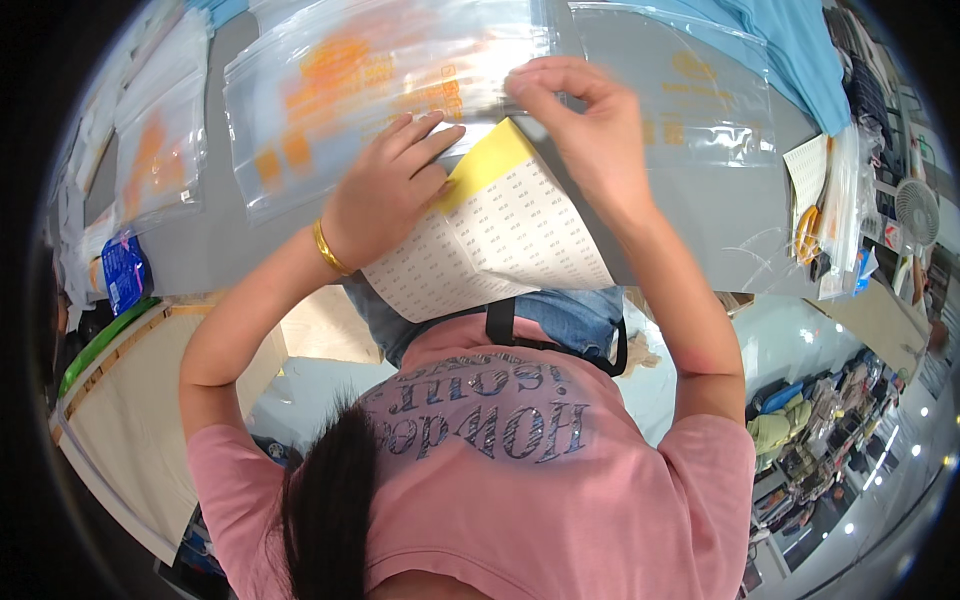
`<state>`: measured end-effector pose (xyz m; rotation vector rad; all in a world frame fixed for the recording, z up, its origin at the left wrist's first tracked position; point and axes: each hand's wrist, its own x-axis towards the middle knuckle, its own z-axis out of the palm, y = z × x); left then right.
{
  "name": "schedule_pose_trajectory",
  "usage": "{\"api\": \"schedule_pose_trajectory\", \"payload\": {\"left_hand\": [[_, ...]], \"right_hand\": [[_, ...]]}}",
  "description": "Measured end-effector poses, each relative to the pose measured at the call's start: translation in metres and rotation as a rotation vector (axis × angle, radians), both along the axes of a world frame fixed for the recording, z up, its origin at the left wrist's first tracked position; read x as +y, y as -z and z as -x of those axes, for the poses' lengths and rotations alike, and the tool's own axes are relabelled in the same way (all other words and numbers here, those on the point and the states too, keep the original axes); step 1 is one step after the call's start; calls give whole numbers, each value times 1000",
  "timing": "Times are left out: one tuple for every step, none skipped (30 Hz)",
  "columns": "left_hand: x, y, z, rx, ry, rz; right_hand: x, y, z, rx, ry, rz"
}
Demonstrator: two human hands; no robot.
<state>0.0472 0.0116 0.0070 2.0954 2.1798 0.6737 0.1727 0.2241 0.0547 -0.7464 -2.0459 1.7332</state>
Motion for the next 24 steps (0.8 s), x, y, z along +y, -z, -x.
{"api": "schedule_pose_trajectory", "payload": {"left_hand": [[0, 4, 1, 7, 7, -25], [-1, 7, 0, 12, 7, -23], [-1, 8, -1, 19, 6, -30], [-1, 10, -1, 14, 6, -25], [-1, 11, -1, 14, 5, -29], [-1, 11, -1, 16, 10, -38], [-2, 11, -1, 3, 4, -27], [-3, 11, -1, -7, 4, -21], [-3, 11, -1, -19, -3, -18], [-4, 11, 0, -24, 2, -14], [-4, 11, 0, -31, 2, -15], [-4, 10, 1, -36, 2, -16], [-5, 10, 1, -29, 4, -17], [-4, 10, 2, -20, 6, -17], [-4, 9, 2, -10, 12, -27], [-3, 9, 3, 8, 11, -17], [-3, 9, 3, 28, 13, -16], [-2, 8, 3, 53, 10, -20], [-2, 9, 4, 55, 14, -12], [-1, 9, 4, 62, 13, -8], [-1, 9, 4, 70, 12, 3], [-1, 10, 4, 48, 11, -9], [-1, 11, 5, 29, 9, -13], [0, 11, 5, 6, 5, -34]], "right_hand": [[-1, 13, 6, -17, -9, -19], [-1, 24, 10, -41, -44, -41], [-3, 34, 13, -18, -32, -78], [-5, 41, 15, -50, -12, -118], [-8, 46, 17, -64, -26, -170], [-10, 48, 18, -47, -36, -241], [-12, 49, 19, -93, -37, -256], [-13, 49, 20, -108, -34, -292], [-14, 48, 20, -69, -50, -347], [-15, 48, 22, -120, -25, -332], [-15, 48, 23, -117, -17, -338], [-15, 49, 24, -125, -31, -362], [-15, 51, 25, -112, -10, -348], [-16, 53, 25, -109, -9, -351], [-16, 56, 25, -106, -8, -355], [-17, 58, 25, -112, -11, -389], [-18, 60, 25, -118, -15, -423], [-19, 62, 24, -85, -13, -495], [-19, 62, 23, -126, -26, -543], [-19, 62, 23, -128, -33, -629], [-18, 60, 24, -127, -61, -712], [-16, 59, 26, -127, -22, -805], [-13, 56, 28, -121, -3, -895], [-11, 54, 31, -188, 15, -938]]}}
